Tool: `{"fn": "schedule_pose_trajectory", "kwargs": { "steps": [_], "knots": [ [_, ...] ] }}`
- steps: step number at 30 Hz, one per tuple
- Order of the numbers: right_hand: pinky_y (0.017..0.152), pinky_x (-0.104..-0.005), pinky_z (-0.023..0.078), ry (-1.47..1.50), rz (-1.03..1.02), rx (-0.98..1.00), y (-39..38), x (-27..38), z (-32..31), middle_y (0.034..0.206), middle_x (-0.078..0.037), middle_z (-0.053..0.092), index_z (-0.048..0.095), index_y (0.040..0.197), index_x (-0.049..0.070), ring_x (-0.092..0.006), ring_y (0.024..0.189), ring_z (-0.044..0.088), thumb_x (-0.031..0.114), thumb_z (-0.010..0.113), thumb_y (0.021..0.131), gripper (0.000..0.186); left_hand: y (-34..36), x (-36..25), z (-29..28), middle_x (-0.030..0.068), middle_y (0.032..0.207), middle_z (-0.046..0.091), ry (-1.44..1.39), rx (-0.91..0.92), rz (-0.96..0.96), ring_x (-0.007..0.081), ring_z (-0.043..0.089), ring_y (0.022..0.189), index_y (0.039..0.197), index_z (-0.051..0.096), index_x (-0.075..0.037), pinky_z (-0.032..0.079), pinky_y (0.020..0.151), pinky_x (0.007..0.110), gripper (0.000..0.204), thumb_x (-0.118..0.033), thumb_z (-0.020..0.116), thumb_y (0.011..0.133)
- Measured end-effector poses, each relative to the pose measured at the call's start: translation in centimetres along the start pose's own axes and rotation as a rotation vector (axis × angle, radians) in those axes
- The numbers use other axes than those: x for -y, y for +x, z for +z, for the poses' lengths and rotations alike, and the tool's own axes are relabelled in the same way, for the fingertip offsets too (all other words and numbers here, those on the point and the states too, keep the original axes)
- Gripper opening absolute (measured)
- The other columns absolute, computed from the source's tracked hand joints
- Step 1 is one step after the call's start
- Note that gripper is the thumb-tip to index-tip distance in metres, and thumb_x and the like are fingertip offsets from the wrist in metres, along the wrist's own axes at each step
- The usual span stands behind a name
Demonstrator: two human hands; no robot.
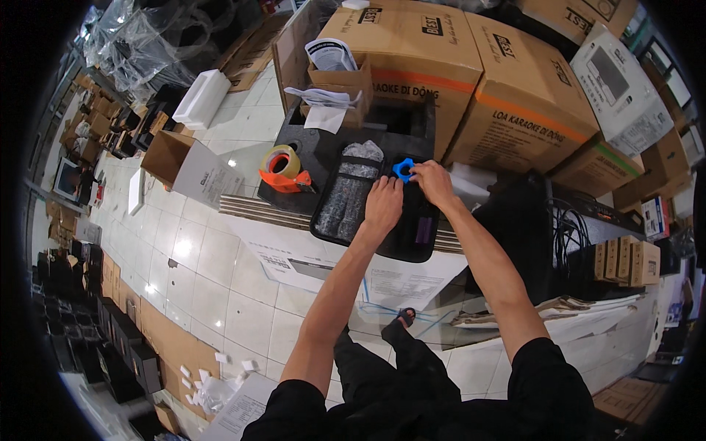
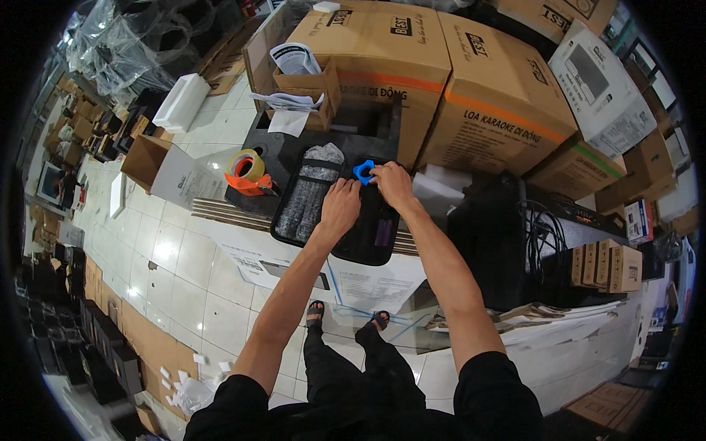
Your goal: The person connects a power cable to a black audio amplifier, then retrieves a cloth from a bag and wipes the amplifier's surfaces. The person also handles a power strip and a small black bag containing tools.
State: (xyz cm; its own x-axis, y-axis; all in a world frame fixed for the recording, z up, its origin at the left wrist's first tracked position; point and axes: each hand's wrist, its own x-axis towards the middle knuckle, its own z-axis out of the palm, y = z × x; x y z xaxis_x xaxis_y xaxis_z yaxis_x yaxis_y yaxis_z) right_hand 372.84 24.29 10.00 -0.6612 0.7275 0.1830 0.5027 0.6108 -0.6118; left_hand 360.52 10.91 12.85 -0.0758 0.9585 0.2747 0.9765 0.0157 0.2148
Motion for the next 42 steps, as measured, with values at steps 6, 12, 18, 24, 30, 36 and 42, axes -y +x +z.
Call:
{"fn": "schedule_pose_trajectory", "kwargs": {
  "steps": [6, 12, 18, 24, 30, 36, 42],
  "knots": [
    [0.093, -0.0377, 0.045, -0.499, -0.268, 0.064, -0.5, 2.4, -0.9, 0.119, -0.018, 0.061, 0.057, 0.123, 0.002, -0.0321, 0.111, 0.056, 0.010, 0.061, 0.081, 0.043, -1.8, -1.5, 1.8, 0.0203, 0.134, 0.048, 0.158, -0.012, -0.011, 0.0307, 0.043, 0.125, 0.132, 0.045, 0.006, 0.028, 0.109, 0.044, 0.051, -0.024, 0.051, 0.092],
    [0.107, -0.0461, 0.031, -0.224, -0.182, 0.212, -1.0, 0.9, -2.6, 0.138, -0.018, 0.047, 0.026, 0.147, 0.005, -0.0318, 0.130, 0.040, 0.021, 0.053, 0.093, 0.063, -2.8, -2.2, 1.2, 0.0187, 0.144, 0.039, 0.105, 0.002, -0.074, 0.0338, 0.030, 0.137, 0.138, 0.040, 0.002, 0.017, 0.112, 0.055, 0.061, -0.038, 0.049, 0.093],
    [0.106, -0.0433, 0.031, -0.540, -0.366, 0.097, -1.7, -0.1, -2.9, 0.134, -0.009, 0.053, 0.053, 0.130, 0.004, -0.0276, 0.126, 0.043, 0.026, 0.055, 0.093, 0.044, -2.4, -2.2, 0.6, 0.0161, 0.142, 0.042, 0.169, 0.008, -0.086, 0.0374, 0.033, 0.134, 0.138, 0.042, -0.002, 0.018, 0.110, 0.059, 0.063, -0.042, 0.052, 0.091],
    [0.100, -0.0425, 0.033, -0.404, -0.108, 0.105, -2.1, 0.6, -4.3, 0.117, -0.007, 0.062, 0.070, 0.102, 0.004, -0.0250, 0.115, 0.048, 0.028, 0.061, 0.087, 0.030, -2.0, -2.6, -0.3, 0.0148, 0.140, 0.043, 0.079, 0.020, -0.137, 0.0382, 0.034, 0.133, 0.136, 0.045, -0.003, 0.018, 0.109, 0.059, 0.061, -0.038, 0.058, 0.088],
    [0.099, -0.0426, 0.034, -0.412, -0.094, 0.058, -2.0, 0.9, -3.6, 0.114, -0.007, 0.063, 0.072, 0.096, 0.005, -0.0254, 0.114, 0.047, 0.029, 0.064, 0.083, 0.029, 0.7, -0.7, 1.6, 0.0110, 0.128, 0.051, 0.046, -0.107, 0.018, 0.0359, 0.036, 0.131, 0.135, 0.047, -0.008, 0.020, 0.109, 0.060, 0.056, -0.035, 0.059, 0.088],
    [0.096, -0.0431, 0.037, -0.306, 0.288, 0.068, -1.6, 2.4, -4.4, 0.113, -0.008, 0.063, 0.072, 0.097, 0.006, -0.0275, 0.113, 0.050, 0.023, 0.074, 0.074, 0.029, 1.4, -1.7, 1.8, 0.0117, 0.121, 0.054, 0.169, 0.014, -0.006, 0.0361, 0.040, 0.127, 0.133, 0.050, -0.007, 0.018, 0.109, 0.060, 0.052, -0.035, 0.055, 0.090],
    [0.097, -0.0439, 0.037, -0.368, 0.155, -0.022, -2.3, 0.6, -2.6, 0.115, -0.007, 0.061, 0.069, 0.107, 0.007, -0.0281, 0.116, 0.048, 0.022, 0.071, 0.077, 0.034, 1.7, -1.7, 1.6, 0.0142, 0.122, 0.053, 0.061, 0.043, 0.004, 0.0342, 0.040, 0.126, 0.131, 0.051, -0.003, 0.021, 0.111, 0.056, 0.052, -0.034, 0.056, 0.090]
  ]
}}
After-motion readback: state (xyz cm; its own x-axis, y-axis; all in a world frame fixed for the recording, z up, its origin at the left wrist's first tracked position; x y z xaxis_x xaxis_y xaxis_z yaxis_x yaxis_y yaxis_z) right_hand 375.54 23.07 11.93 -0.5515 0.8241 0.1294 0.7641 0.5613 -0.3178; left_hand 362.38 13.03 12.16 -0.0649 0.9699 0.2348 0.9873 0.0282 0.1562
